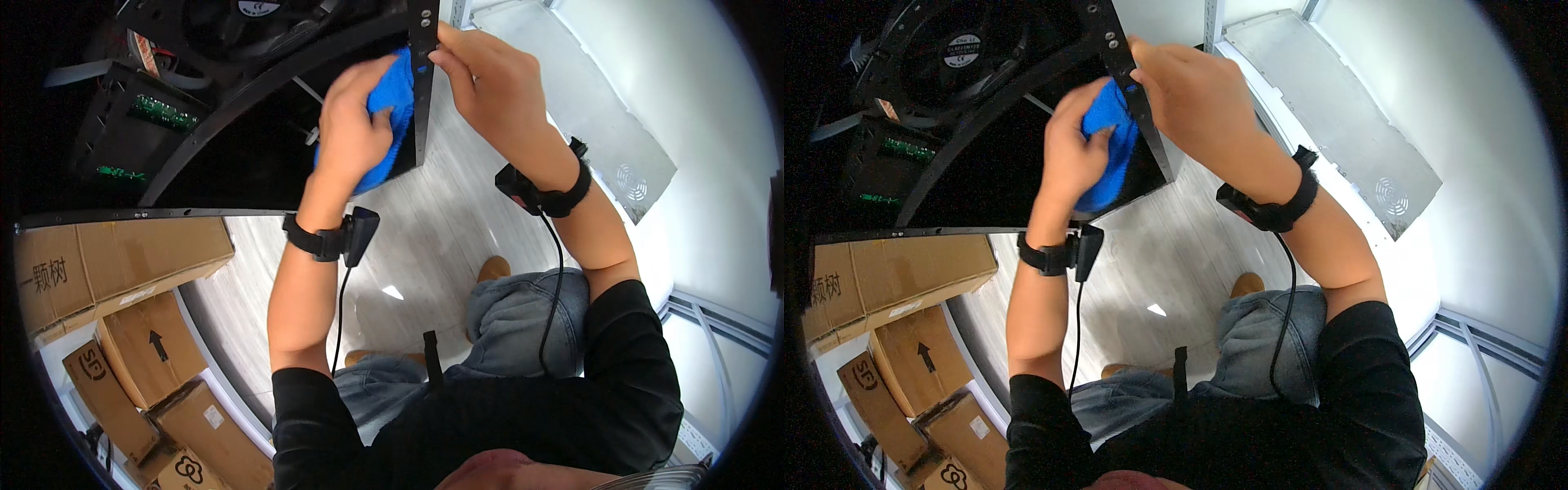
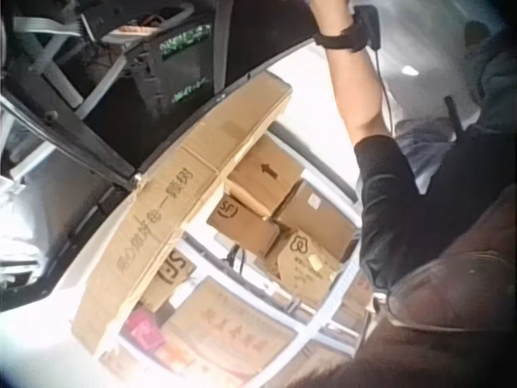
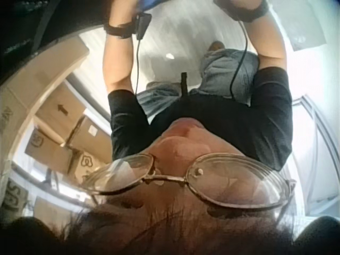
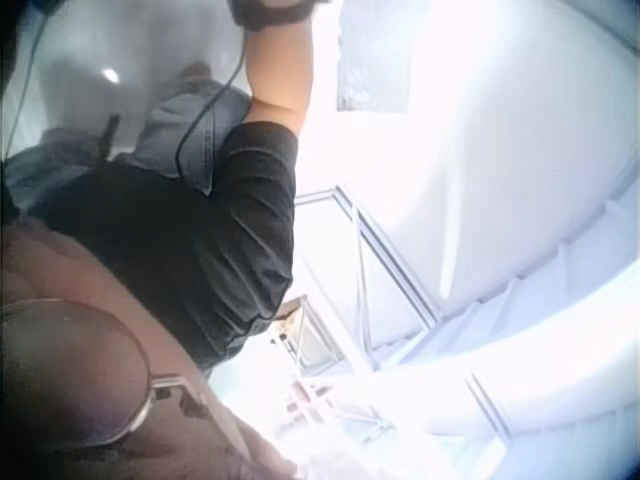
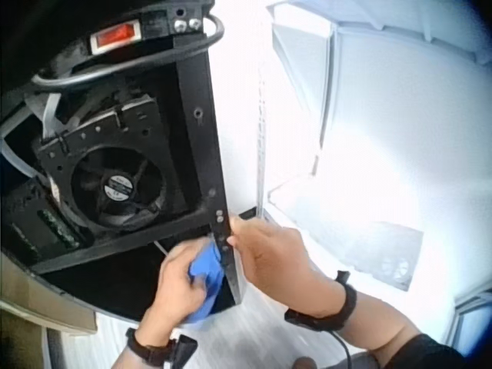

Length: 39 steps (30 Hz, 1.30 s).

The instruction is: The person wipes the interior of a black electronic device with a blue cloth. Then, using a screwdriver, they remove screws from a beige and black component and place it on a shelf. Finally, they attach a metal panel to the back of the device.

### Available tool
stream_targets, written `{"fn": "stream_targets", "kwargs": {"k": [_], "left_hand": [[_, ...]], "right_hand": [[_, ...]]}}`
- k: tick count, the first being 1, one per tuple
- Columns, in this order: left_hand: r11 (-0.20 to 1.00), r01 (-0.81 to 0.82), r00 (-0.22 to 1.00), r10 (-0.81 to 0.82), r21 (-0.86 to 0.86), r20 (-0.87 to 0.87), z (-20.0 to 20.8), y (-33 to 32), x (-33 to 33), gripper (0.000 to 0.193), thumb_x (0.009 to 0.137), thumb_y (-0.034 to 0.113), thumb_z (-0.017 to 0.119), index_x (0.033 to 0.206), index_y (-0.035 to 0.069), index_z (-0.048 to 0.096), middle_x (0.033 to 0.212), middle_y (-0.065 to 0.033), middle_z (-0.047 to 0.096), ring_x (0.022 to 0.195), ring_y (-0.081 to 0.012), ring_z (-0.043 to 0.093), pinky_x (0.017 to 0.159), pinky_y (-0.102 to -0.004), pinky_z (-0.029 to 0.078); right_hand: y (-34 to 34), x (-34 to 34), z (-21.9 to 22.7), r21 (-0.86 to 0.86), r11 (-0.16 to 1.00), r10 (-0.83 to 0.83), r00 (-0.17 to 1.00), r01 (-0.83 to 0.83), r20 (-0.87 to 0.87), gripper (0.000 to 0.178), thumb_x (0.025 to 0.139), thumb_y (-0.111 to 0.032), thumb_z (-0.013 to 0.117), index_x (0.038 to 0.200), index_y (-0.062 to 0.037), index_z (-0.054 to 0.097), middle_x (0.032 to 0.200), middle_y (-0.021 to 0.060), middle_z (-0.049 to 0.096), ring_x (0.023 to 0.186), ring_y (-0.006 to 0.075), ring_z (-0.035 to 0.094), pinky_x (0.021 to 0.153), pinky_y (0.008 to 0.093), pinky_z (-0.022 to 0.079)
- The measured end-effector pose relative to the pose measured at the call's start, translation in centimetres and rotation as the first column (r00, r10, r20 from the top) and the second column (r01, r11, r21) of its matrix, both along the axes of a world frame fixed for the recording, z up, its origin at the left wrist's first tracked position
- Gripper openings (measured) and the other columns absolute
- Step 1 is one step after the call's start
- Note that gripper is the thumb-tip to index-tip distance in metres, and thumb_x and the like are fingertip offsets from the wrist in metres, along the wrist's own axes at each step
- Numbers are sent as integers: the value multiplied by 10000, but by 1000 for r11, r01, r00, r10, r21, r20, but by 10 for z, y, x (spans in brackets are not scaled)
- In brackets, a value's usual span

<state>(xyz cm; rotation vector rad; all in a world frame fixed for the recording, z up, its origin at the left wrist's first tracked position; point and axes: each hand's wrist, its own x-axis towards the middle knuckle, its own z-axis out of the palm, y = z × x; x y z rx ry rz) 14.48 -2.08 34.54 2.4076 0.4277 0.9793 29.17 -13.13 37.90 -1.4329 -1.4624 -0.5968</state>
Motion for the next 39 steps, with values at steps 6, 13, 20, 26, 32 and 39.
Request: {"fn": "stream_targets", "kwargs": {"k": [6,13,20,26,32,39], "left_hand": [[993,0,999,5,-122,43,5,-2,4,517,704,-86,650,1190,86,603,1136,-157,612,1039,-345,600,924,-377,474],[949,15,1000,-8,-316,22,-32,-11,6,513,715,-100,655,1194,72,585,1154,-137,601,1066,-330,595,926,-378,471],[914,-29,1000,23,-404,-21,-67,-10,7,526,739,-106,643,1234,51,560,1202,-129,597,1101,-253,582,958,-343,443],[902,-28,999,32,-431,2,-74,-7,5,507,752,-120,622,1228,46,573,1199,-130,610,1079,-227,594,956,-331,444],[807,-88,996,90,-584,-26,-129,0,7,512,761,-121,618,1248,27,557,1193,-138,620,1066,-201,596,958,-319,443],[839,-114,993,94,-533,-64,-150,14,12,511,768,-108,631,1254,30,551,1169,-130,629,1039,-200,606,952,-314,449]], "right_hand": [[-2,7,-2,-140,990,16,997,-6,70,137,834,-177,665,789,-83,577,625,79,545,510,249,545,452,314,406],[-1,8,-16,-139,988,69,996,-61,58,205,868,-188,632,773,-67,495,590,106,483,522,282,508,462,347,383],[-4,2,-1,-279,949,102,979,-148,-175,183,845,-70,612,753,-15,463,669,189,468,630,378,504,537,399,394],[-3,2,-1,-253,953,121,973,-170,-197,192,848,-68,615,739,-14,467,672,184,470,619,366,494,530,378,393],[-5,-5,1,-334,930,72,967,-154,-246,187,859,-76,612,740,-17,480,675,180,469,613,342,499,531,364,394],[-5,-2,-18,-339,923,89,960,-179,-265,182,861,-78,613,763,-15,473,696,186,481,636,357,498,552,374,399]]}}
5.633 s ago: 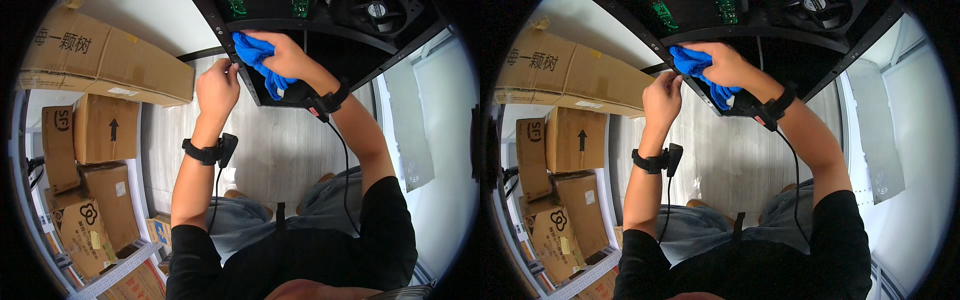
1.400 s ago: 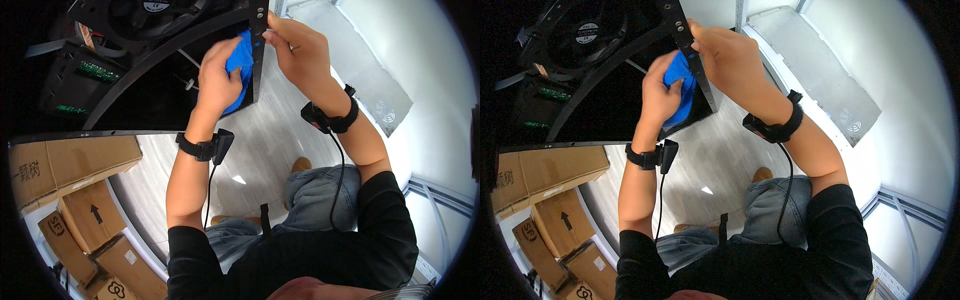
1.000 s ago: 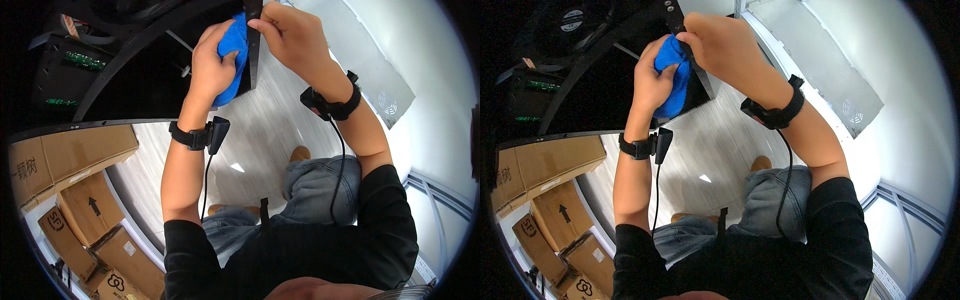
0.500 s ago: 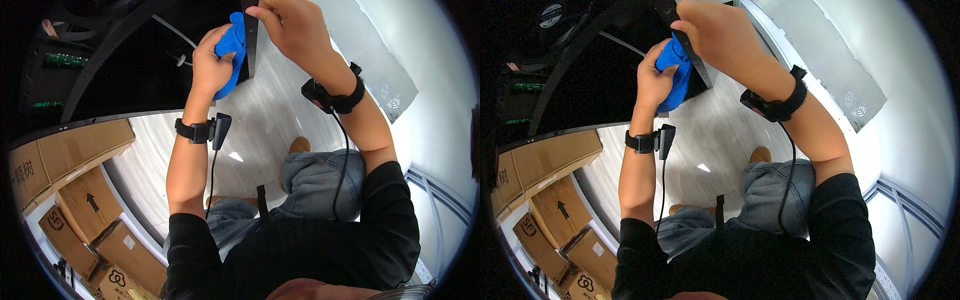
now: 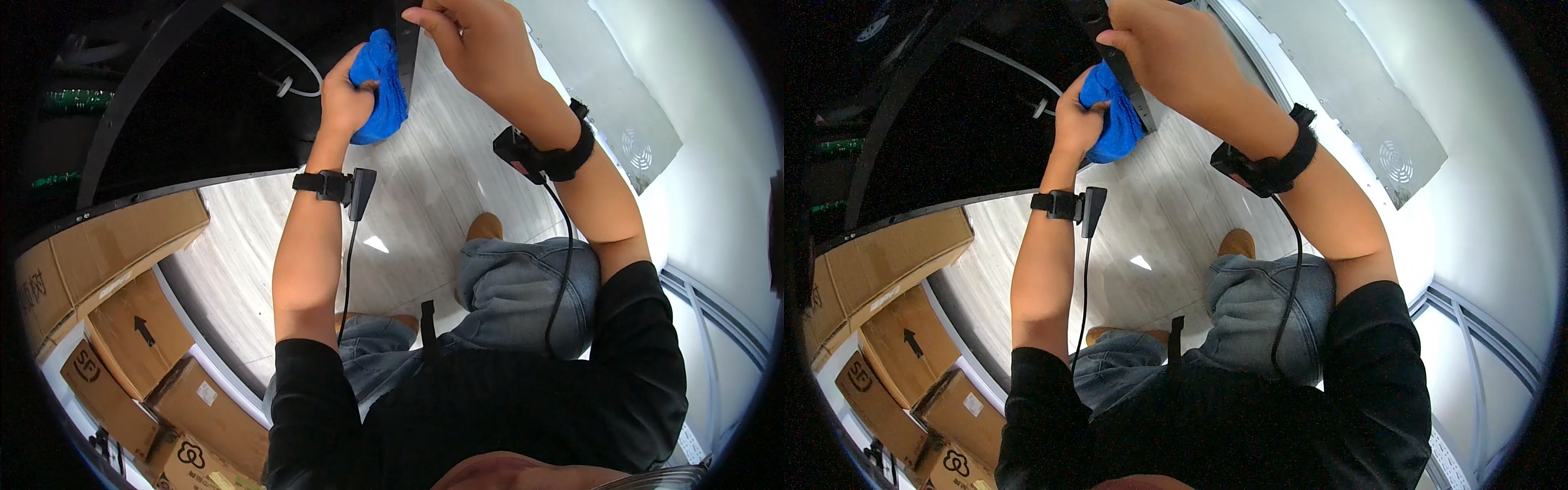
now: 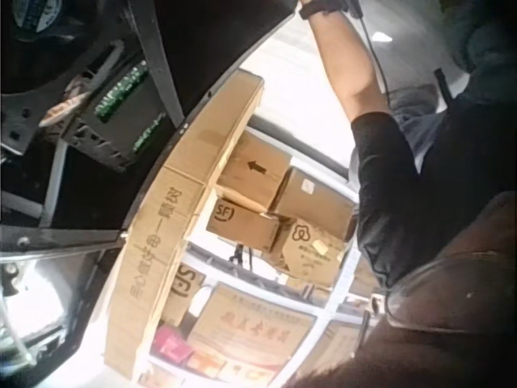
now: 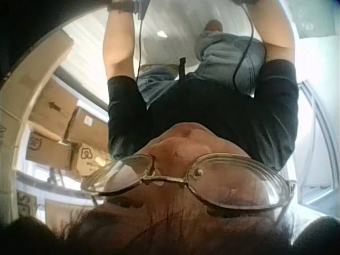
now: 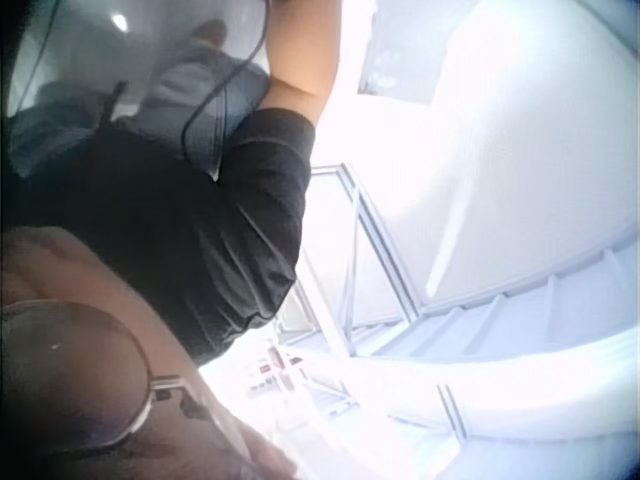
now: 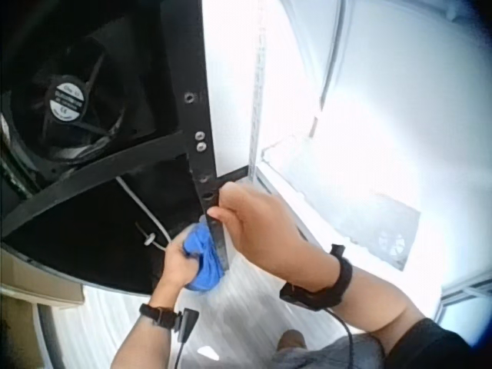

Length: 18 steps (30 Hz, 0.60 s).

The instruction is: The person wipes the interior of a black electronic device with a blue cloth. Then, using a screwdriver, they remove screws from a beige and black component and place it on a shelf. Finally, they attach a metal panel to the back of the device.

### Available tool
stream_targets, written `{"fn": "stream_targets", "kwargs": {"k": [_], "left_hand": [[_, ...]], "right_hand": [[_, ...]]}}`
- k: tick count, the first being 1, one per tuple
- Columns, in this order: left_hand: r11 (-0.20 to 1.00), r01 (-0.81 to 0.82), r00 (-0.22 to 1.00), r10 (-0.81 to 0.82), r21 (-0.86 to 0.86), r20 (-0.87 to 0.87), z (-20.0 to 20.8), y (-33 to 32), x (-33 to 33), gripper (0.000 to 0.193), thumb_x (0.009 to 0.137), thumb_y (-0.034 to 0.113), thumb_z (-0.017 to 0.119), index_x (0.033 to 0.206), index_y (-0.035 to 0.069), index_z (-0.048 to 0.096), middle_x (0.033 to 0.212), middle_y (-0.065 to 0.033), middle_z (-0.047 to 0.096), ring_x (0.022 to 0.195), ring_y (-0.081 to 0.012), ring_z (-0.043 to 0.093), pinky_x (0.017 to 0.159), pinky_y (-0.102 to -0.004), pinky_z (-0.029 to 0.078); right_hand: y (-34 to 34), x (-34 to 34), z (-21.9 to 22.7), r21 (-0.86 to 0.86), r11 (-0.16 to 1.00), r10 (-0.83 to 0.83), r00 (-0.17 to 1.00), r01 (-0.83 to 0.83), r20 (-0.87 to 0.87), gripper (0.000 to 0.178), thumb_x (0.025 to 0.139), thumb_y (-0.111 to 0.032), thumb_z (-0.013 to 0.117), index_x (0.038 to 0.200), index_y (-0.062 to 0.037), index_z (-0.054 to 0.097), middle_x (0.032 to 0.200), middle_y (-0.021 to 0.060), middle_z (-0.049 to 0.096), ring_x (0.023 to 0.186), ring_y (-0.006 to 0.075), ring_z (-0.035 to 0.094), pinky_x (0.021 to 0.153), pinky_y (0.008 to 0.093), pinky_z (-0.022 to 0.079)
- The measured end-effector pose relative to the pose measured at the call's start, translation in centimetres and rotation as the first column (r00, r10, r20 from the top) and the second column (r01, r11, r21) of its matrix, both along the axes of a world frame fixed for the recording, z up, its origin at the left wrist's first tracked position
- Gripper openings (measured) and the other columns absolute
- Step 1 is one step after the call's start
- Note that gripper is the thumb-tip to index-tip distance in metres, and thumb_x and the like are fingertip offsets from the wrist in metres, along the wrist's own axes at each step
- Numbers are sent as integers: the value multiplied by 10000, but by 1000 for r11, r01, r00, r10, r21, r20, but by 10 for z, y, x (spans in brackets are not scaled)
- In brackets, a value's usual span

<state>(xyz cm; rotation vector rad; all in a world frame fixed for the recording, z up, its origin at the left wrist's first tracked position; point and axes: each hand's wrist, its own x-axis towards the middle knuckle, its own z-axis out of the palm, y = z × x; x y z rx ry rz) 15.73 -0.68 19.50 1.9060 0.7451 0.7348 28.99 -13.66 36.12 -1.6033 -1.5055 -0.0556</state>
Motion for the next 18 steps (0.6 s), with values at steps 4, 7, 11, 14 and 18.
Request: {"fn": "stream_targets", "kwargs": {"k": [4,7,11,14,18], "left_hand": [[990,-137,989,136,16,62,12,2,-1,526,768,-102,638,1264,36,532,1154,-123,633,1018,-204,613,932,-315,464],[988,-129,991,125,85,50,31,-11,-3,558,760,-79,654,1280,74,519,1172,-149,624,1053,-254,617,924,-336,474],[965,-46,999,44,257,13,29,-30,-4,571,725,-90,653,1254,95,546,1197,-181,604,1096,-324,603,927,-365,478],[972,-41,999,38,233,18,21,-29,-2,547,709,-85,654,1225,74,569,1177,-193,610,1081,-338,606,917,-380,480],[971,-37,995,57,235,-78,-19,-32,-5,539,699,-64,675,1216,50,570,1154,-222,608,1089,-366,589,918,-377,472]], "right_hand": [[1,1,-1,-29,1000,0,999,-1,-32,174,860,-66,612,773,-10,472,699,191,478,639,363,498,554,377,401],[2,4,-9,24,1000,9,1000,-9,-28,169,853,-50,614,775,-7,471,696,190,474,630,365,498,546,375,401],[4,3,-9,57,998,19,999,-16,-45,174,840,-35,626,770,-7,470,690,187,471,616,364,497,535,371,400],[3,3,-11,88,996,8,1000,-8,4,181,839,-34,628,763,-9,466,686,187,467,612,359,492,534,369,398],[2,-1,-6,33,999,-7,1000,8,-6,187,843,-34,624,758,-9,460,684,191,457,607,361,484,528,371,391]]}}
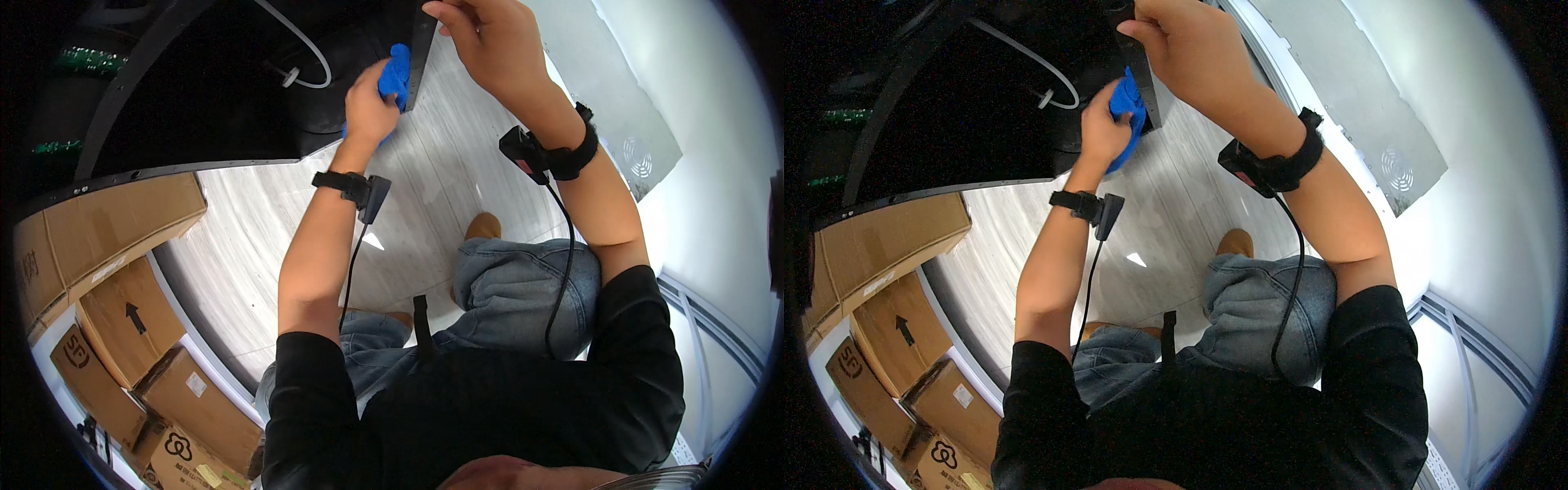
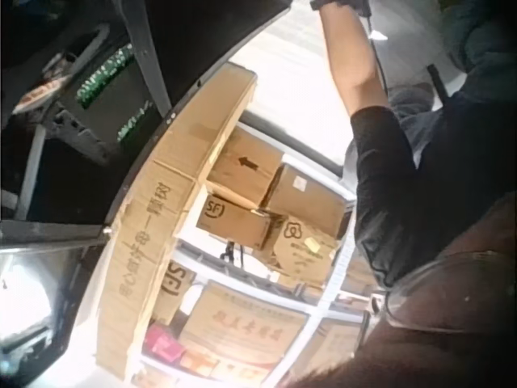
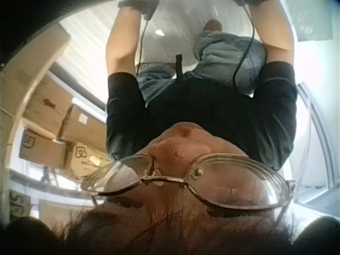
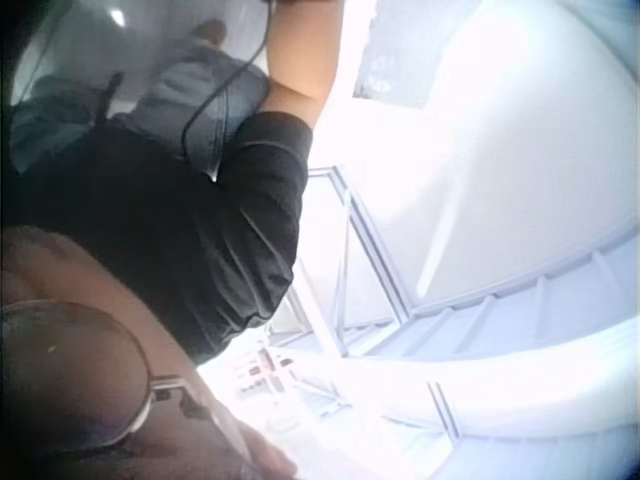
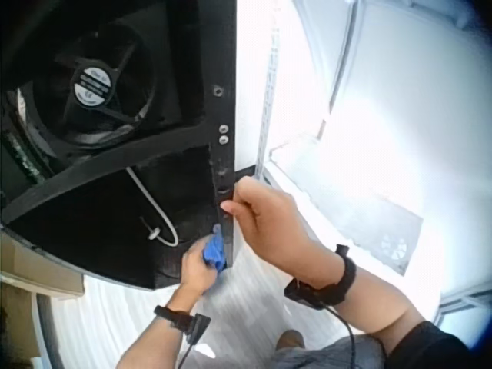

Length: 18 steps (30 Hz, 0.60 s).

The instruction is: The person wipes the interior of a black electronic device with a blue cloth. Then, using a screwdriver, they remove screws from a beige and black component and place it on a shelf. Finally, they attach a metal panel to the back of the device.

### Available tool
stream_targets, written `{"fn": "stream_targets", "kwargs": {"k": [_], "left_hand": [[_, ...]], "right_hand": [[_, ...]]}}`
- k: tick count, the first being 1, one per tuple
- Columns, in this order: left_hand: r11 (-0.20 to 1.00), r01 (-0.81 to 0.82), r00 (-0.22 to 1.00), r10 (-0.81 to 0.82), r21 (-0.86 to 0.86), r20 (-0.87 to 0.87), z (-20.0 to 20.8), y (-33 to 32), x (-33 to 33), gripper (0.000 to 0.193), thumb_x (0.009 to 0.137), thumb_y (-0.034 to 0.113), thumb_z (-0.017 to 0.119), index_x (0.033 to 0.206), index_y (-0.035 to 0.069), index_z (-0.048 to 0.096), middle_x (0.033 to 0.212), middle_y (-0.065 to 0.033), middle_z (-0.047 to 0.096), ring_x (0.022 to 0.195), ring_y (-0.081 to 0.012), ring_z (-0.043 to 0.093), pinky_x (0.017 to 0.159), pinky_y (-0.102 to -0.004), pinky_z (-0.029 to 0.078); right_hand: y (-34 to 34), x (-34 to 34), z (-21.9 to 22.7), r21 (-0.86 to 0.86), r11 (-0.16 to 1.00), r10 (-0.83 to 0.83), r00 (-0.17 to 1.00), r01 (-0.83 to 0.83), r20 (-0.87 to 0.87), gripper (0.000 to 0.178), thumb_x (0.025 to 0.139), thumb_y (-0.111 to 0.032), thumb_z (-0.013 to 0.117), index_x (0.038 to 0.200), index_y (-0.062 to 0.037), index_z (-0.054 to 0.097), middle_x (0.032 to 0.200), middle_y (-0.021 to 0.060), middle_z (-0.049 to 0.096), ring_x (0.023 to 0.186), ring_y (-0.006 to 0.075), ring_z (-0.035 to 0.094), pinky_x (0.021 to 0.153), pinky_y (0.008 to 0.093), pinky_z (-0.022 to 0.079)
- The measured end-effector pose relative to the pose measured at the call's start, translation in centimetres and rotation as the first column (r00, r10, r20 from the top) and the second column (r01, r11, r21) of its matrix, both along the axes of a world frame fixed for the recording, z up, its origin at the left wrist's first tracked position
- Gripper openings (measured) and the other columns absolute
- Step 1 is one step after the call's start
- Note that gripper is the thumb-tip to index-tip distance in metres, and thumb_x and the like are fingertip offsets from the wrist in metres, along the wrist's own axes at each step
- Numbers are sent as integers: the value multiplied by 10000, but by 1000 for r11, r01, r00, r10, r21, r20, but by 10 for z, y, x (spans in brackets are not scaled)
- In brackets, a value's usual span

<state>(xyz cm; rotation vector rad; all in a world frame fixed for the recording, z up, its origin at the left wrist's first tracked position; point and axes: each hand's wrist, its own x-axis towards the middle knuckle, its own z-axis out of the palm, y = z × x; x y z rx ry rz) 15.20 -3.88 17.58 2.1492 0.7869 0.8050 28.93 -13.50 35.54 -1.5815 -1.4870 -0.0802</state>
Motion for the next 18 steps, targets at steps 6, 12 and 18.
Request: {"fn": "stream_targets", "kwargs": {"k": [6,12,18], "left_hand": [[989,-9,1000,7,-148,-17,2,-4,-9,525,748,-48,688,1244,47,546,1161,-173,625,1062,-289,615,930,-342,462],[810,-30,962,182,-586,202,57,0,-39,526,814,-81,630,1292,27,441,1158,-114,590,1028,-193,585,908,-326,480],[550,279,825,283,-787,490,161,-24,-71,476,824,16,645,1230,64,400,1144,-138,544,1050,-234,571,874,-362,515]], "right_hand": [[-1,4,-4,-21,1000,-17,999,18,52,173,861,-96,625,762,-37,497,645,135,508,569,314,512,504,349,400],[-11,-13,-7,-52,999,11,960,4,279,216,841,-214,642,733,-82,509,578,101,503,528,297,534,470,378,396],[-13,-75,8,-171,971,195,969,-169,149,748,718,-406,751,1336,-117,445,1313,201,435,1096,420,514,875,476,475]]}}
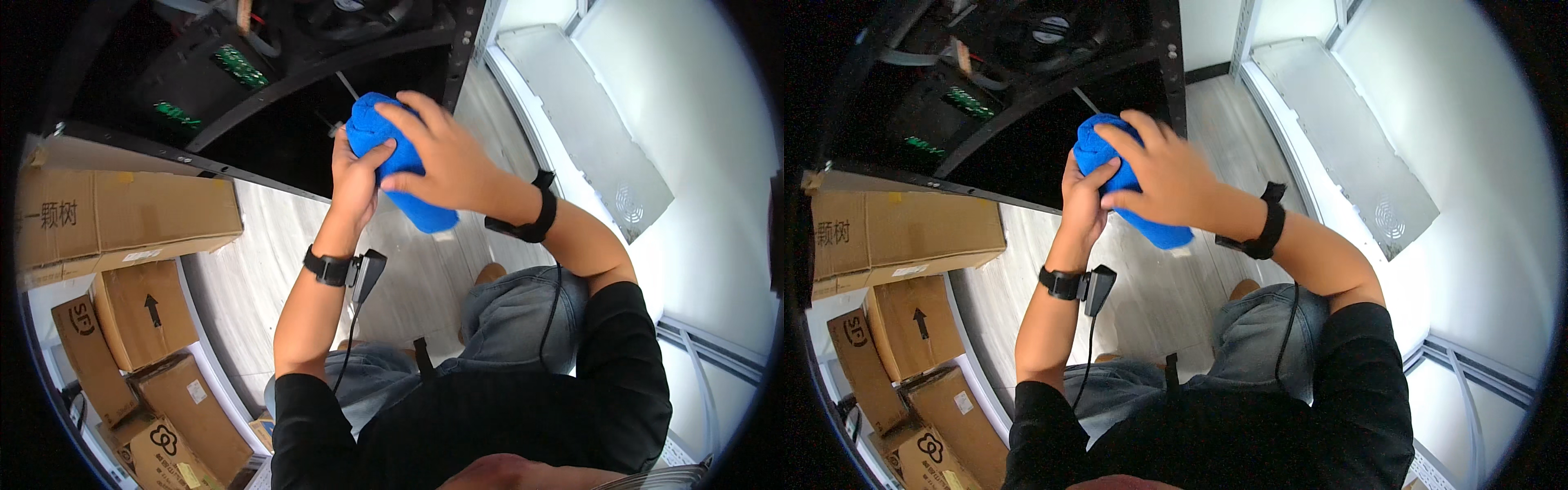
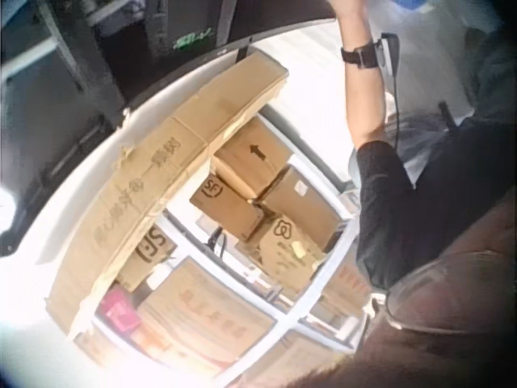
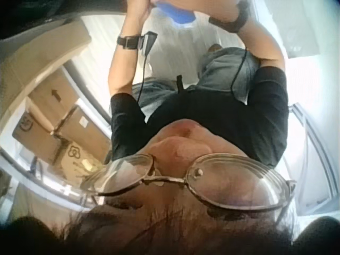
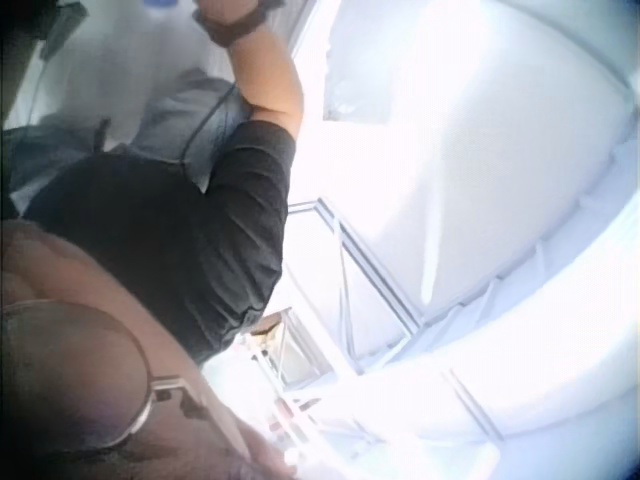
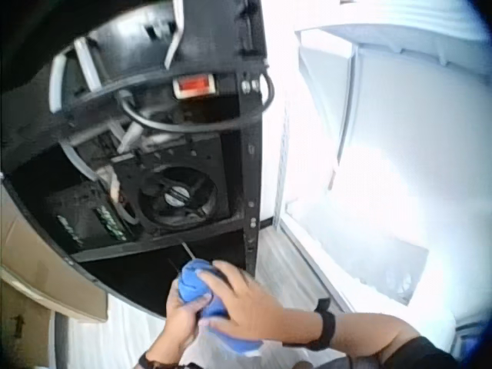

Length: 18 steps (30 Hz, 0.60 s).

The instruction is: The person wipes the interior of a black electronic device with a blue cloth. Then, using a screwdriver, they remove screws from a beige and black component and place it on a shelf. Finally, they attach a metal panel to the back of the device.

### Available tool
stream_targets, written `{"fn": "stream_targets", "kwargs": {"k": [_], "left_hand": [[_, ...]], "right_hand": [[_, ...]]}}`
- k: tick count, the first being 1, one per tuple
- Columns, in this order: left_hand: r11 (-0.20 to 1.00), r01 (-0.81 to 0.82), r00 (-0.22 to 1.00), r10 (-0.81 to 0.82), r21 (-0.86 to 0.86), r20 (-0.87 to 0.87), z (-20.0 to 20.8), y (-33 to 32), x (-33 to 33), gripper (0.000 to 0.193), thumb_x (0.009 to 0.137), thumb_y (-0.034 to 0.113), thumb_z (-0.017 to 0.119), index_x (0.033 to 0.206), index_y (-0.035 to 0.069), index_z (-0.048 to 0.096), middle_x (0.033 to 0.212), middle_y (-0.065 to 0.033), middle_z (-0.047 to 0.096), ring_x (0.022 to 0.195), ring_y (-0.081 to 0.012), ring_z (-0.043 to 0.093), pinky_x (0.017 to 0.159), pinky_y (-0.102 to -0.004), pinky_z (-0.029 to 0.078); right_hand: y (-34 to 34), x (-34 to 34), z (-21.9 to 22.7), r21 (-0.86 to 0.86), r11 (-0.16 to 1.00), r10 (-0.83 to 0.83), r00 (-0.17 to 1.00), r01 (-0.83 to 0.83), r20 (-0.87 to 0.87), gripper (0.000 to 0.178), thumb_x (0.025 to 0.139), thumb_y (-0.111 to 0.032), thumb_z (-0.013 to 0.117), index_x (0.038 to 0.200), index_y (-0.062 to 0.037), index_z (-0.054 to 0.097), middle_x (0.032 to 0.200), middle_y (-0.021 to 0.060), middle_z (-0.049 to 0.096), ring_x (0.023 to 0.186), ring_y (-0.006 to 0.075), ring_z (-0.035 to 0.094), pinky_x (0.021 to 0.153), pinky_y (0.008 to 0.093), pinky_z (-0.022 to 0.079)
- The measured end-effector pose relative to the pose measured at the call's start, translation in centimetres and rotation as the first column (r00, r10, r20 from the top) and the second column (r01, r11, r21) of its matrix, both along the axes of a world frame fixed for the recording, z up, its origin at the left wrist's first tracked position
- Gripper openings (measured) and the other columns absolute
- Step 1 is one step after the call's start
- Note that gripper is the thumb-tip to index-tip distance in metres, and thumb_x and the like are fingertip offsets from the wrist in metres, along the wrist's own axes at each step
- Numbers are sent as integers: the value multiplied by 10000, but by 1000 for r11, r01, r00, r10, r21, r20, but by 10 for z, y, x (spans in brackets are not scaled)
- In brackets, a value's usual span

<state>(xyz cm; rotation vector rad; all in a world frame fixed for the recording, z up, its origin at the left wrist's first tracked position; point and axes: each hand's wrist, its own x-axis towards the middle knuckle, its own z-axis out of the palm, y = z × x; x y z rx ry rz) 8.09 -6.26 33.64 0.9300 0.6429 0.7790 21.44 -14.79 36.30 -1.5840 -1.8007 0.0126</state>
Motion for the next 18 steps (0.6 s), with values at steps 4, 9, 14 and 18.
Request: {"fn": "stream_targets", "kwargs": {"k": [4,9,14,18], "left_hand": [[992,100,994,-104,72,42,54,-14,-20,456,836,63,658,1222,62,416,1127,-112,548,1041,-209,566,882,-349,503],[843,279,960,-234,460,-154,94,-7,-43,429,838,93,691,1203,45,471,1099,-86,566,992,-152,581,857,-292,493],[271,104,878,426,957,-216,125,9,-55,414,744,67,684,1140,-7,587,1204,-132,576,850,-210,640,725,-295,517],[291,164,795,528,943,-301,117,8,-48,515,774,33,667,1265,14,513,1299,-159,517,747,-188,653,654,-278,526]], "right_hand": [[-6,-23,25,52,999,19,988,-11,-155,804,683,-289,777,1372,-143,390,1351,217,360,1165,458,446,945,512,433],[-10,-26,53,199,980,73,960,-19,-269,683,666,-64,682,1309,-146,466,1286,175,433,1132,423,475,897,485,451],[-19,-10,69,456,822,-377,926,341,-13,707,607,7,678,1267,-216,555,1318,123,452,1028,334,525,795,388,490],[0,-11,56,400,819,-468,882,412,49,727,593,5,685,1270,-221,550,1383,72,429,914,306,516,716,373,495]]}}
